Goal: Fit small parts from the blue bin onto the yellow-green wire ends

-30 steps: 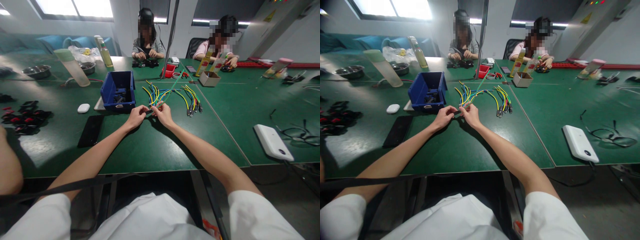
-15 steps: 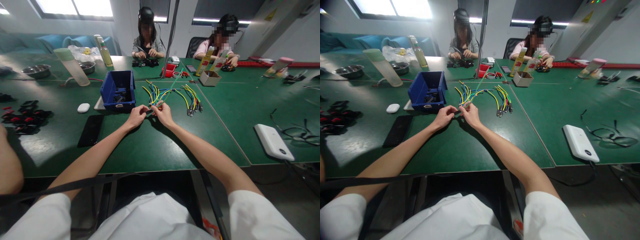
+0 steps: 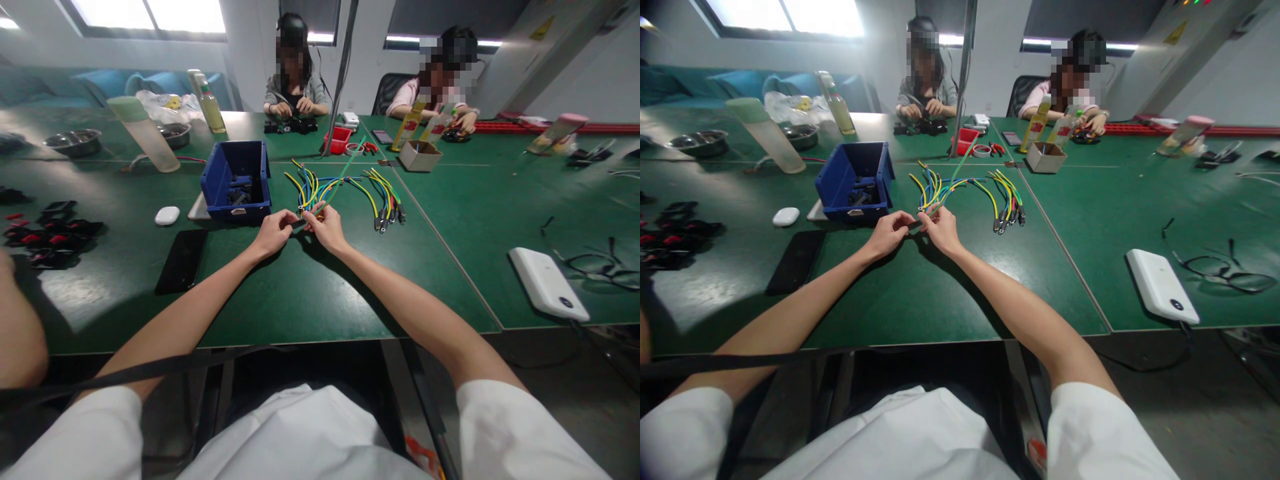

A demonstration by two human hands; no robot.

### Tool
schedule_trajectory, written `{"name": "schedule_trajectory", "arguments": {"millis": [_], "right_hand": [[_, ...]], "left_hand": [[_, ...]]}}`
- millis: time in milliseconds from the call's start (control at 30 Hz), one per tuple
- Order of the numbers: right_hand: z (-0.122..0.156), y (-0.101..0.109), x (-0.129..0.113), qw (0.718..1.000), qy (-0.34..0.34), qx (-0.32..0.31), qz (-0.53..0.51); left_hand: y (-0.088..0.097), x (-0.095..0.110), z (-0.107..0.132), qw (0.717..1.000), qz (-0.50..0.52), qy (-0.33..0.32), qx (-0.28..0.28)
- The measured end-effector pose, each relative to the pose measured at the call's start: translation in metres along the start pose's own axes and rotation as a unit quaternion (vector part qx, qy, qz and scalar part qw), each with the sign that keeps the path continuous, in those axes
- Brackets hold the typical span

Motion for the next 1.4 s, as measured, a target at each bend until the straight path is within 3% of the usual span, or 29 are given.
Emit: {"name": "schedule_trajectory", "arguments": {"millis": [1400], "right_hand": [[0.0025, -0.0009, -0.0058, 1.000, -0.006, -0.001, -0.002]], "left_hand": [[-0.0005, 0.0026, 0.0011, 1.000, -0.020, -0.011, -0.005]]}}
Point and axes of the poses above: each hand's wrist, its own z-axis away from the middle knuckle, its own y-axis out of the back of the hand, x = y × z, the point moved 4 cm from there along -z, towards the middle knuckle, and after that the axes turned 4 degrees about -z, right-handed, at the moved point
